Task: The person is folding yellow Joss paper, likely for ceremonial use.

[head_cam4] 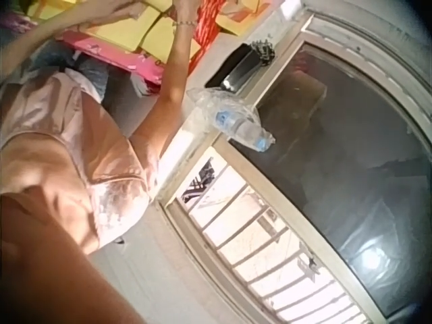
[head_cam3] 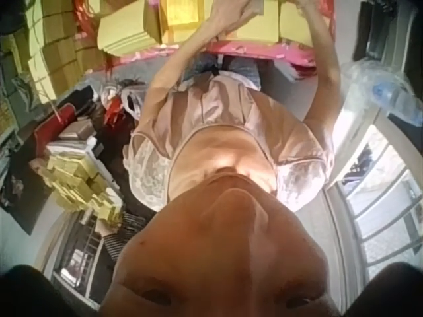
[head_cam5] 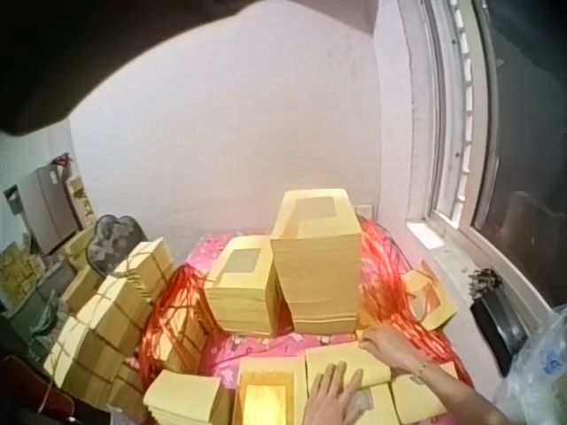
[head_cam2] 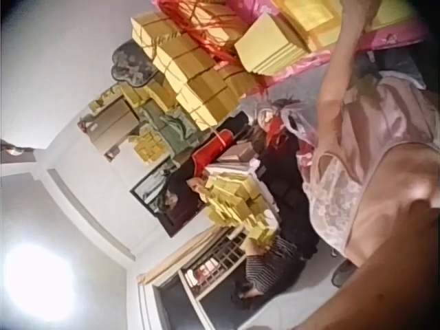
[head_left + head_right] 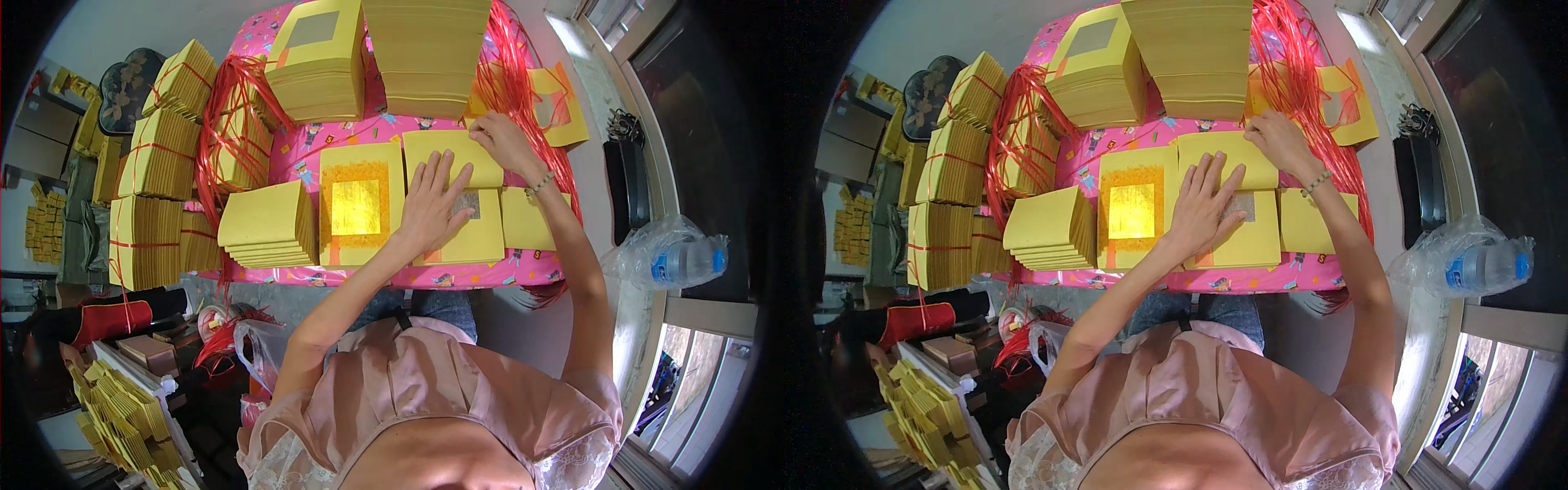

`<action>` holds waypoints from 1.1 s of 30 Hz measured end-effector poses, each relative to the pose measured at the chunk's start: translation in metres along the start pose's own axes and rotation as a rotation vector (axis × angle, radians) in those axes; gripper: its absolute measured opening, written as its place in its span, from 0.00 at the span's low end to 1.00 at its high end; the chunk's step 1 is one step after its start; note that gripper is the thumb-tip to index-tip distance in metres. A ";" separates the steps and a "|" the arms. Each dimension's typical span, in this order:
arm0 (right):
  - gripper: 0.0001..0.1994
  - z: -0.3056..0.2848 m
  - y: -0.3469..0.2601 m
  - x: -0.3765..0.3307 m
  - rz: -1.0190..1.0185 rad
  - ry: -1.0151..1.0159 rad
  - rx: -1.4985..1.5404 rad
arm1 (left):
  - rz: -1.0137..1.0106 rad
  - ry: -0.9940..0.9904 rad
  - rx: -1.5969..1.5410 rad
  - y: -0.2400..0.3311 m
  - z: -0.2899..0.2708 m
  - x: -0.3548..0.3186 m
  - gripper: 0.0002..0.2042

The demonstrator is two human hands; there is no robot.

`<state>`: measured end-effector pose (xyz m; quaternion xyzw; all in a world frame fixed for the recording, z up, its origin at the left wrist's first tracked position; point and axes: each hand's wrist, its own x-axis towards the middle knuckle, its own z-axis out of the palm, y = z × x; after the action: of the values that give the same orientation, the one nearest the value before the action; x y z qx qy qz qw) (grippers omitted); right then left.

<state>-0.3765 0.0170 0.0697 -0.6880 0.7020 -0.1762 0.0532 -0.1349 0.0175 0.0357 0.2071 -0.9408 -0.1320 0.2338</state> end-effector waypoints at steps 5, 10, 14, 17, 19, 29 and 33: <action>0.14 0.012 -0.008 0.019 -0.042 0.024 0.077 | -0.008 -0.015 0.004 -0.003 0.006 0.003 0.37; 0.15 0.027 -0.009 0.028 -0.061 -0.076 0.152 | -0.034 -0.022 0.001 -0.005 0.008 0.007 0.37; 0.15 0.029 -0.010 0.029 -0.056 -0.096 0.146 | -0.035 -0.030 0.011 -0.008 0.010 0.008 0.37; 0.14 0.029 -0.009 0.029 -0.063 -0.080 0.166 | -0.034 -0.036 0.011 -0.007 0.011 0.009 0.37; 0.13 0.032 -0.007 0.029 -0.065 -0.086 0.162 | -0.038 -0.044 0.005 -0.007 0.011 0.009 0.37; 0.11 0.036 -0.010 0.025 -0.083 -0.017 0.163 | -0.050 -0.045 0.010 -0.006 0.014 0.007 0.36; 0.11 0.037 -0.014 0.023 -0.061 -0.019 0.154 | -0.039 -0.036 0.023 -0.007 0.016 0.005 0.36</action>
<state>-0.3528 -0.0123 0.0438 -0.7046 0.6646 -0.2246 0.1070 -0.1448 0.0115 0.0216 0.2257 -0.9420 -0.1291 0.2119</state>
